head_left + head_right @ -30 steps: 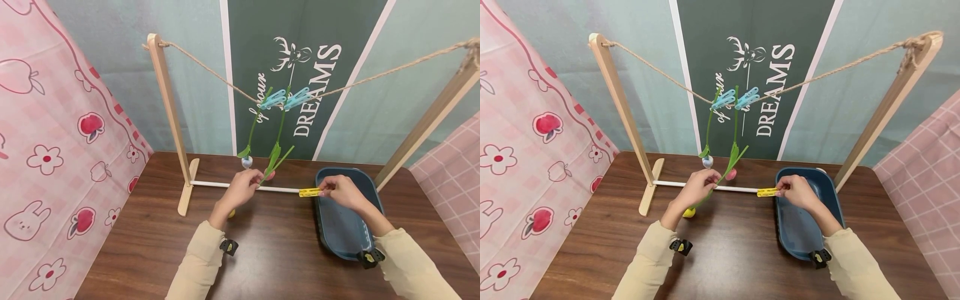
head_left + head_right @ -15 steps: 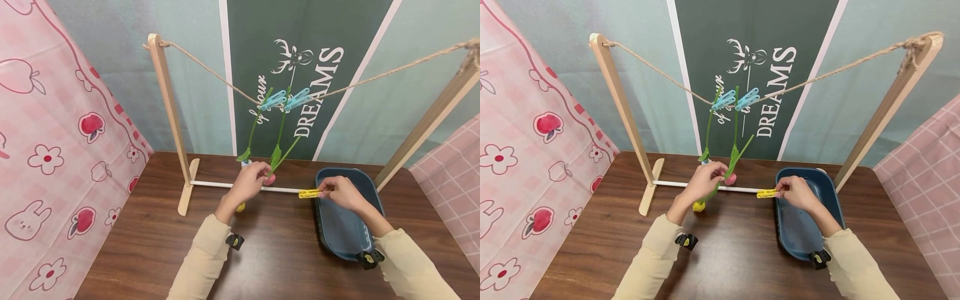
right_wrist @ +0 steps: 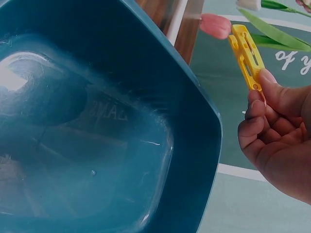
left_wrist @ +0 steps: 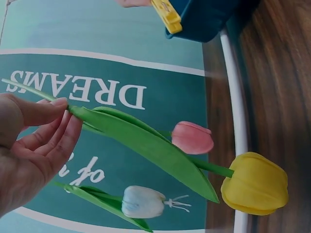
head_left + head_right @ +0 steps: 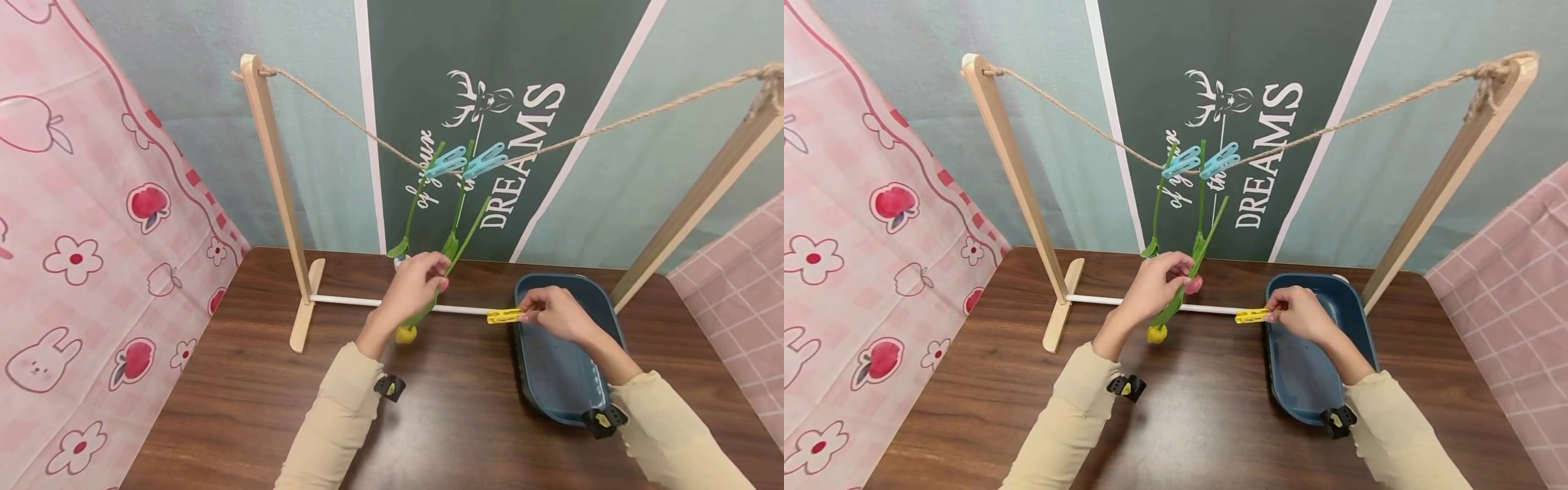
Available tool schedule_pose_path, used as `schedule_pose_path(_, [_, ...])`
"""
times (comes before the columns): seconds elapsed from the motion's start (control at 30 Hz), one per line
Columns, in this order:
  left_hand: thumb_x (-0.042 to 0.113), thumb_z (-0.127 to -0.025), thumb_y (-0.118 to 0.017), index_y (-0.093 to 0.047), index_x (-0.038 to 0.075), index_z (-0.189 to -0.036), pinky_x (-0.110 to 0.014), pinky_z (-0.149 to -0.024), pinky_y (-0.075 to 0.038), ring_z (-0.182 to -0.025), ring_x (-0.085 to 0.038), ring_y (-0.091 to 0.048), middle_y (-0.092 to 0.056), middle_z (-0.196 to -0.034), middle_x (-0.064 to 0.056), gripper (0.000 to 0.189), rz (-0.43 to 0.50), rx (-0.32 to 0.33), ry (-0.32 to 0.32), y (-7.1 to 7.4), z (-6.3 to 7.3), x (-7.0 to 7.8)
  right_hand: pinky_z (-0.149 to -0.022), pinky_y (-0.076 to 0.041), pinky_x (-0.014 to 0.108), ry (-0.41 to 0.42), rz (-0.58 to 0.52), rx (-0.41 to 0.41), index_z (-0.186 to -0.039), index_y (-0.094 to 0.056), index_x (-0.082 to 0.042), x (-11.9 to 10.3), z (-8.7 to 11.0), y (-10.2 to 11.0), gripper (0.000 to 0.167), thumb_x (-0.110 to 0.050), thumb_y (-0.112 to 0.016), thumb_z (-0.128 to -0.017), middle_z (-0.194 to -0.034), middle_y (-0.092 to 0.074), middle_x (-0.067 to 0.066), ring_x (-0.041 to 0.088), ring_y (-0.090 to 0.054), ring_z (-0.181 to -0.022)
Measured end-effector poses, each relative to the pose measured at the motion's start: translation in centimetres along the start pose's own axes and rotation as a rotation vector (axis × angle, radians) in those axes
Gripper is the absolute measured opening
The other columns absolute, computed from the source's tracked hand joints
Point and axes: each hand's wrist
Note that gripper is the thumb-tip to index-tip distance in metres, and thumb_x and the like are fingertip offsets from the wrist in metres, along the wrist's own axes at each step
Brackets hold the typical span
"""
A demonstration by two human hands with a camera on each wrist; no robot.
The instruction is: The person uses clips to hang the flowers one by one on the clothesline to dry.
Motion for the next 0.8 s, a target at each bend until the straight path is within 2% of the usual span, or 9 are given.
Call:
schedule_pose_path(0.23, [-0.002,-0.084,-0.061,-0.062,0.002,-0.100,-0.017,-0.073,-0.045,-0.079,-0.013,-0.059,-0.060,-0.087,-0.005,0.016,0.022,0.005,-0.026,0.0,-0.6,1.2,-0.050,-0.042,0.025,0.003,0.003,0.003,-0.077,-0.065,0.002,-0.1,0.1,-0.2,0.006,0.008,-0.066,-0.074,-0.066,-0.059,0.002,0.016,-0.050,-0.058])
schedule_pose_path(0.47, [0.002,-0.085,-0.062,-0.062,0.003,-0.101,-0.016,-0.075,-0.044,-0.081,-0.012,-0.059,-0.060,-0.088,-0.005,0.016,0.018,-0.002,-0.032,0.2,-1.2,2.4,-0.050,-0.040,0.025,0.000,0.014,0.000,-0.076,-0.064,0.004,-0.1,0.3,-0.2,0.003,0.004,-0.068,-0.074,-0.065,-0.058,0.001,0.015,-0.048,-0.057])
schedule_pose_path(0.6, [0.003,-0.085,-0.062,-0.062,0.003,-0.102,-0.016,-0.075,-0.044,-0.082,-0.012,-0.059,-0.060,-0.088,-0.005,0.018,0.020,-0.013,-0.034,0.2,-1.7,2.8,-0.050,-0.040,0.025,-0.002,0.022,-0.001,-0.075,-0.064,0.005,-0.2,0.5,-0.1,0.004,0.003,-0.067,-0.075,-0.065,-0.058,0.001,0.015,-0.048,-0.057])
schedule_pose_path(0.8, [0.003,-0.085,-0.063,-0.062,0.004,-0.102,-0.015,-0.075,-0.044,-0.082,-0.011,-0.059,-0.061,-0.087,-0.004,0.017,0.013,0.005,-0.042,0.2,-2.3,3.2,-0.050,-0.040,0.025,0.003,0.031,0.002,-0.073,-0.065,0.002,-0.3,0.6,0.0,0.003,0.004,-0.067,-0.075,-0.065,-0.058,0.000,0.015,-0.048,-0.057])
Point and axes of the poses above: each hand's wrist, its own z-axis away from the middle knuckle, its own y-axis out of the back of the hand, x = y × z
